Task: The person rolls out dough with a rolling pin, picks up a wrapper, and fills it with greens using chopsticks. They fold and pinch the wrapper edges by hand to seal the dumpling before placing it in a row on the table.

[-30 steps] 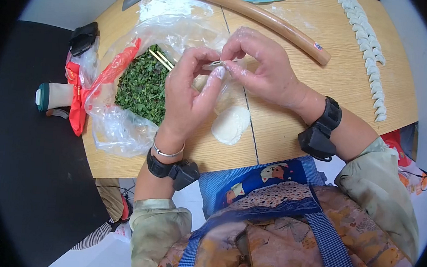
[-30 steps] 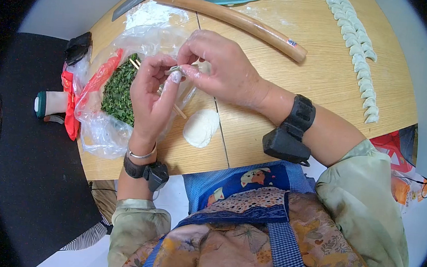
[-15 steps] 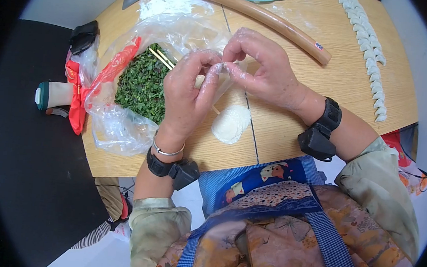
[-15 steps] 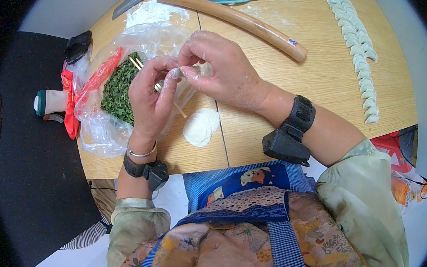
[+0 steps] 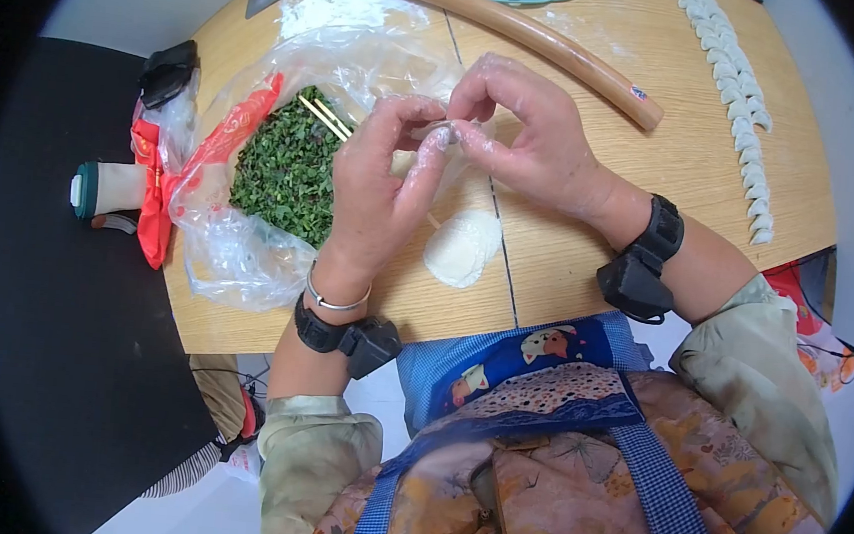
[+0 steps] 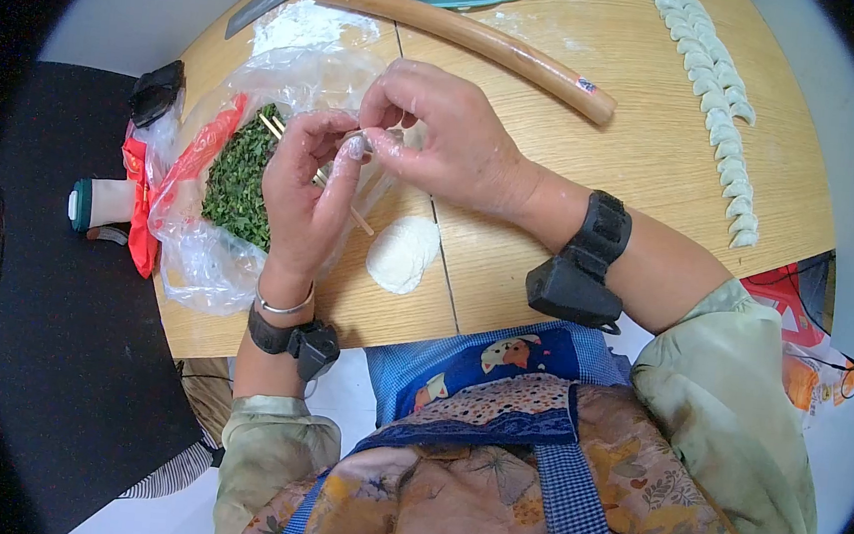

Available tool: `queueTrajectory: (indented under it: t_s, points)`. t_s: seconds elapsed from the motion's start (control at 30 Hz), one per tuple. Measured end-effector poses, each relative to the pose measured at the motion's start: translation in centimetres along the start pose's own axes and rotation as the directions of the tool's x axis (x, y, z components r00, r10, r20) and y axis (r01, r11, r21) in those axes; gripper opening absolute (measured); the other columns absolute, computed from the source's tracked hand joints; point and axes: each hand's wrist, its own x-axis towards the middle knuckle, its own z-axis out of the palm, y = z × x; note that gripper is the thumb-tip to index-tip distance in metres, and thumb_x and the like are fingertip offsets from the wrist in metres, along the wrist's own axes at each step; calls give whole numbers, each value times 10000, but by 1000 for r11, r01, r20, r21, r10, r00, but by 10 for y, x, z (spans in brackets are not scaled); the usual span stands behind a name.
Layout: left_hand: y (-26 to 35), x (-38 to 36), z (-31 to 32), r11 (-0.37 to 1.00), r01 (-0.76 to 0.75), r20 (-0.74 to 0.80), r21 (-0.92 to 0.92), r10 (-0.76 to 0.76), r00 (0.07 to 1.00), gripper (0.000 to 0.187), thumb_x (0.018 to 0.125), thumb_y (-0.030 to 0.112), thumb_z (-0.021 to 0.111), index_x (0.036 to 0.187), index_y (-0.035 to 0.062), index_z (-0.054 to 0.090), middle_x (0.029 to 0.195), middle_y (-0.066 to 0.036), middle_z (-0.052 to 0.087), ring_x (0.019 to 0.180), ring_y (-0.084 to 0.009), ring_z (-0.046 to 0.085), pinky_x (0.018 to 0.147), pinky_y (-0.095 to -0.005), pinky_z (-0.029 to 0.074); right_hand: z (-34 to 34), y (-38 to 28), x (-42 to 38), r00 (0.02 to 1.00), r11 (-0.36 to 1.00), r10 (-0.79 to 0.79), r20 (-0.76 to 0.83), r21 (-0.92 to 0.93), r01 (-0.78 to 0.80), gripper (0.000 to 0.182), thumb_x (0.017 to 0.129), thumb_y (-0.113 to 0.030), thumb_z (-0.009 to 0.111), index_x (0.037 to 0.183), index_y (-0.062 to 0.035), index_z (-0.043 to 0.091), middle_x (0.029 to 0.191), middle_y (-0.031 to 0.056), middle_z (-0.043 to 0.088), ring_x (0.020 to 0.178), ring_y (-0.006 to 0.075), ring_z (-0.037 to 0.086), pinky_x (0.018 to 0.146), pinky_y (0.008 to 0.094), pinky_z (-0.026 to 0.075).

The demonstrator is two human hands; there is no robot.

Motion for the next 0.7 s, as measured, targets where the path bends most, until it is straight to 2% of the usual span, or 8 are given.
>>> queueTrajectory:
  t_s: [0.07, 0.13, 0.27, 0.33, 0.37, 0.43, 0.53, 0.7]
  points:
    - [0, -1, -2, 1000, 4, 14, 5, -4, 1000, 162, 866, 8, 640, 1022, -10, 599, 922, -117, 683, 798, -190, 692, 713, -278, 545, 0, 0, 0, 1000, 1000, -9, 9, -10, 9, 93, 806, -46, 654, 880, -26, 600, 832, 85, 586, 750, 193, 591, 699, 301, 500]
    - [1, -2, -5, 996, 86, 109, 24, -89, 990, 169, 934, -14, 567, 1101, -34, 545, 1019, -77, 615, 948, -122, 614, 818, -255, 518, -1, 0, 0, 1000, 1000, -10, 18, -5, 10, 97, 807, -46, 660, 881, -23, 602, 827, 88, 585, 757, 196, 594, 698, 304, 501]
    - [-2, -2, -6, 996, 53, 123, 66, -61, 991, 152, 944, -7, 557, 1095, -25, 538, 1007, -75, 615, 930, -112, 608, 796, -251, 524, 0, 1, 0, 999, 1000, -23, 27, -5, 24, 120, 805, -69, 676, 884, -18, 601, 828, 93, 584, 761, 204, 594, 698, 311, 500]
    - [-3, -1, -2, 971, 163, -13, -175, -168, 986, 95, 938, 29, 565, 1026, -5, 554, 925, -93, 646, 778, -154, 664, 689, -263, 541, 1, 1, 2, 997, 996, -79, 4, -42, 79, 188, 790, -109, 704, 911, -15, 595, 825, 100, 580, 767, 220, 595, 697, 322, 499]
    - [-1, 1, -3, 971, 163, -14, -174, -168, 986, 95, 938, 29, 565, 1026, -5, 554, 925, -93, 646, 778, -154, 664, 689, -263, 541, 2, 0, 2, 997, 996, -79, 4, -41, 79, 188, 790, -109, 704, 911, -15, 595, 825, 100, 580, 767, 220, 595, 697, 322, 499]
    - [1, 4, -8, 904, 193, -2, -381, -209, 978, 98, 972, 41, 516, 1062, 3, 511, 967, -93, 621, 803, -150, 658, 701, -258, 545, 4, -3, 0, 996, 998, -51, -68, 19, 53, 266, 768, -170, 732, 918, -17, 575, 821, 113, 577, 772, 245, 595, 695, 334, 496]
    - [-2, 5, -10, 837, 224, 11, -499, -252, 968, 113, 980, 38, 500, 1088, 6, 485, 983, -105, 614, 818, -162, 658, 708, -259, 548, -1, -1, 1, 999, 997, -41, 20, -60, 42, 301, 755, -218, 747, 882, -30, 548, 797, 116, 561, 745, 266, 575, 663, 349, 476]
    - [-4, 5, -10, 831, 206, 9, -516, -235, 972, 116, 980, 39, 504, 1088, 4, 483, 1000, -105, 607, 827, -161, 659, 708, -257, 551, -3, 3, 1, 991, 983, -95, 99, -145, 109, 300, 776, -262, 729, 813, -50, 520, 749, 107, 532, 700, 290, 538, 624, 375, 441]
